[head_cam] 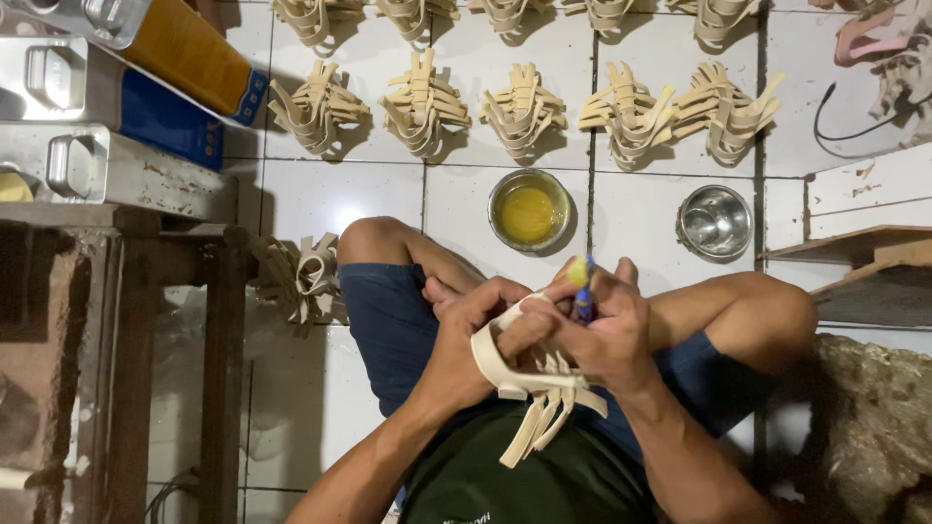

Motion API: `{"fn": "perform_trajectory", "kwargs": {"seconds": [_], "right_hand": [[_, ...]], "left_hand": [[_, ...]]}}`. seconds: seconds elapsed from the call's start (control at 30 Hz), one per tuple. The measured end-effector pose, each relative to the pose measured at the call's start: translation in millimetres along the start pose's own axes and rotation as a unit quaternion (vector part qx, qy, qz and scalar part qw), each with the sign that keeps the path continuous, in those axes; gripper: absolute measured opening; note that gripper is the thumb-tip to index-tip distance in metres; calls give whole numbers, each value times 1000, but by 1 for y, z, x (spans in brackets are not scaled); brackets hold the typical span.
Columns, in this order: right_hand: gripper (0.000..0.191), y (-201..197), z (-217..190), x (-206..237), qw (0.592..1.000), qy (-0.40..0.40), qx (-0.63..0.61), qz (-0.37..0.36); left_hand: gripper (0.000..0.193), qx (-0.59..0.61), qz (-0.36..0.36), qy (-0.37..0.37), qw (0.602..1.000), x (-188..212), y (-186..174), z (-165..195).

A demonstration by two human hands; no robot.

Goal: The person sits on the floor holding a woven bamboo ornament and brushes a yellow liquid, likely glue, onto its strips using a toothbrush dipped from a bowl. They rotate the piece to coat different parts, then set it with the finished pieces on the floor and pick up another.

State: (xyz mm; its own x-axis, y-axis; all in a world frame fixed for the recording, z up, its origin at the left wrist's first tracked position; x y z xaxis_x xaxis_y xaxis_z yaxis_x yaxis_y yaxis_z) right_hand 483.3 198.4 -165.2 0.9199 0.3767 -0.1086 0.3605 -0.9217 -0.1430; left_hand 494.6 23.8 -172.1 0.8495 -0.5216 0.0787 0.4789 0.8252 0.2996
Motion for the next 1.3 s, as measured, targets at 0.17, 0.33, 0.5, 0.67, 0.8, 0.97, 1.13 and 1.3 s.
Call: {"fn": "perform_trajectory", "kwargs": {"seconds": [0.17,0.33,0.5,0.67,0.8,0.97,1.13,1.3], "right_hand": [[38,-3,7,9,999,-8,-7,-46],[47,-22,1,14,958,71,-277,-24],[31,-19,-20,17,993,-39,107,-29],[28,-4,-36,10,986,-23,167,-17],[29,-3,-33,0,955,-18,296,13],[30,-37,11,-13,963,60,259,48],[23,-46,93,-53,913,163,374,-23],[19,-31,139,-104,867,115,476,-96]], "left_hand": [[18,10,25,35,999,-2,-7,5],[19,65,66,39,995,4,-28,28],[25,36,36,49,998,7,-27,41],[25,-27,23,67,997,9,-26,43],[25,-15,31,61,998,8,-28,36],[23,28,94,23,995,6,-41,18],[26,70,173,-22,982,7,-66,-2],[27,119,131,-17,984,5,-87,-1]]}}
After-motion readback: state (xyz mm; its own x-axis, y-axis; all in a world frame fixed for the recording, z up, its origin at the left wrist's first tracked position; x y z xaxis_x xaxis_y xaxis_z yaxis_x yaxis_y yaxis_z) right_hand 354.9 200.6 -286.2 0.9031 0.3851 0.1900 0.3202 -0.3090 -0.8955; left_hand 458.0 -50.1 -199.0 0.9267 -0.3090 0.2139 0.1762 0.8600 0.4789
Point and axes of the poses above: each hand's wrist, its own x-axis away from the middle knuckle, its own y-axis out of the palm, z = x × y, the point moved 1 cm from there along -x, towards the middle knuckle, and after that the axes turned 15 degrees about -z, right-handed, at the moved point
